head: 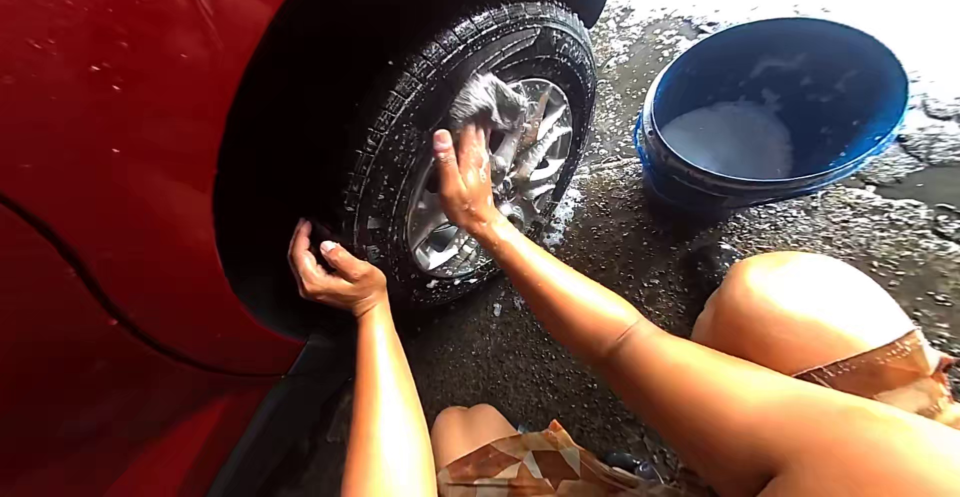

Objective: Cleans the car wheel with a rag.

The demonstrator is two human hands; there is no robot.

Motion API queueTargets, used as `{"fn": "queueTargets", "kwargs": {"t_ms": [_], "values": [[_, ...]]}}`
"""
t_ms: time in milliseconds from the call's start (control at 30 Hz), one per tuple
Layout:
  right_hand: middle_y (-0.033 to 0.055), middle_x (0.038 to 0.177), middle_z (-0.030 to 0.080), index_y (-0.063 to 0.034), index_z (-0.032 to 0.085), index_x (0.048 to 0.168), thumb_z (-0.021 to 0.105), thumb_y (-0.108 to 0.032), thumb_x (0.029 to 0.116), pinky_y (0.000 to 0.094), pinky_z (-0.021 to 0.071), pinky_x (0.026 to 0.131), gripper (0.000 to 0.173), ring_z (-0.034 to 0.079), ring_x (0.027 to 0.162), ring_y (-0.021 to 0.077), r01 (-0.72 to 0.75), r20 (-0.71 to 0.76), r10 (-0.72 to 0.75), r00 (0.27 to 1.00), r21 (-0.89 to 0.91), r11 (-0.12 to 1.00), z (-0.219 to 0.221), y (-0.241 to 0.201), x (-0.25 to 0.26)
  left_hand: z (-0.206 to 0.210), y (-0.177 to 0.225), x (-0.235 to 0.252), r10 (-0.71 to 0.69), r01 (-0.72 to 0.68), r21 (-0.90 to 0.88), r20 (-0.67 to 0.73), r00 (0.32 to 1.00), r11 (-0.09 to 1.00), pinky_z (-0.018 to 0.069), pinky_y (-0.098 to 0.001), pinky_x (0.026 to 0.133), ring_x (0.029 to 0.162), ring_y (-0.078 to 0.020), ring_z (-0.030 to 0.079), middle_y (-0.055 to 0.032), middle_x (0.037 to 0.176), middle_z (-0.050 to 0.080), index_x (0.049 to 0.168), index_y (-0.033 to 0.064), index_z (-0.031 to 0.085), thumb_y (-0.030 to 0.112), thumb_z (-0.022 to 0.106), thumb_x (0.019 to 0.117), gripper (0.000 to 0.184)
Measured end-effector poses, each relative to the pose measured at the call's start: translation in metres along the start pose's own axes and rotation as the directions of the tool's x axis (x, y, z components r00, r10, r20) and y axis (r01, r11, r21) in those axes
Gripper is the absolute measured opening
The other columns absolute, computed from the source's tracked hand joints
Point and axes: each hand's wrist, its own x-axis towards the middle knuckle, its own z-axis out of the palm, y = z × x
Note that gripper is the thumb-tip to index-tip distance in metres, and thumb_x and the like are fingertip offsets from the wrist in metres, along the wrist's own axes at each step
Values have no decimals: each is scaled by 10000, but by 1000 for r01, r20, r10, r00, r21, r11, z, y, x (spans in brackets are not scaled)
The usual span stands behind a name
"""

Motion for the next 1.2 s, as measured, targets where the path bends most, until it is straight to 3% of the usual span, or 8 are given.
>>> {"fn": "queueTargets", "kwargs": {"t_ms": [100, 200, 367, 467, 633, 967, 1133, 1200], "values": [[182, 1448, 587, -26, 600, 1407, 383, -546, 1046, 597, 319, 1182, 668, 504, 1396, 328, 228, -103, -249, 963, -178, 957, 0, 53, 26, -3, 0, 0, -1, 1, -3, 14, 1000, 1000, 445, -337, 1114, 1300, -232, 594, -197, 1352, 640, 1308, -61, 621, 223, 370, 1065, 451], [322, 1570, 356, 84, 435, 1488, 311, -420, 1084, 591, 153, 1254, 657, 272, 1508, 437, 57, -169, -135, 976, -403, 914, -8, 108, 17, 0, -2, 1, -5, 5, 3, 9, 1000, 1000, 460, -331, 1099, 1290, -216, 606, -185, 1354, 646, 1315, -47, 626, 223, 370, 1066, 448], [381, 1503, 394, 134, 315, 1504, 246, -406, 1104, 508, 343, 1194, 676, 410, 1440, 429, -304, 18, 319, 947, -258, 917, -7, 102, -80, 1, 0, 1, -10, 10, -1, -2, 1000, 1000, 464, -343, 1092, 1278, -235, 614, -201, 1336, 654, 1286, -62, 640, 207, 386, 1046, 441], [346, 1439, 491, 96, 515, 1383, 223, -414, 1087, 605, 338, 1162, 659, 456, 1391, 446, -244, 3, 267, 964, -395, 886, -20, 99, -31, -1, 2, 2, -17, 17, -31, 12, 1000, 999, 451, -343, 1110, 1293, -240, 600, -206, 1341, 645, 1291, -71, 629, 200, 387, 1050, 436], [278, 1559, 403, 84, 323, 1537, 248, -450, 1092, 419, 306, 1237, 699, 392, 1475, 304, -247, -343, 140, 929, -294, 923, -27, 130, 53, 0, -1, 0, -23, 23, -20, 6, 1000, 1000, 459, -346, 1106, 1294, -222, 604, -176, 1346, 654, 1306, -39, 638, 206, 395, 1056, 427], [266, 1328, 618, 51, 535, 1383, 206, -401, 1112, 529, 457, 1086, 622, 580, 1286, 373, -494, -203, 451, 869, -311, 812, -64, 85, 60, -1, 1, 0, -33, 33, 3, 13, 999, 999, 468, -336, 1089, 1262, -267, 628, -234, 1300, 668, 1265, -93, 649, 166, 411, 1031, 423], [256, 1581, 398, -42, 476, 1516, 378, -412, 1080, 679, 193, 1195, 580, 311, 1496, 432, -194, -255, 79, 964, -468, 862, -43, 132, 60, -6, -5, -4, -29, 28, 24, 19, 999, 999, 459, -336, 1094, 1276, -270, 616, -237, 1317, 656, 1287, -98, 629, 163, 382, 1043, 435], [252, 1654, 242, -47, 377, 1568, 331, -387, 1093, 577, 189, 1247, 586, 194, 1549, 393, -418, -289, 327, 900, -353, 837, -61, 166, 73, -3, -5, -1, -23, 23, 13, 4, 1000, 1000, 472, -335, 1079, 1255, -265, 631, -240, 1300, 665, 1268, -107, 638, 158, 395, 1033, 429]]}}
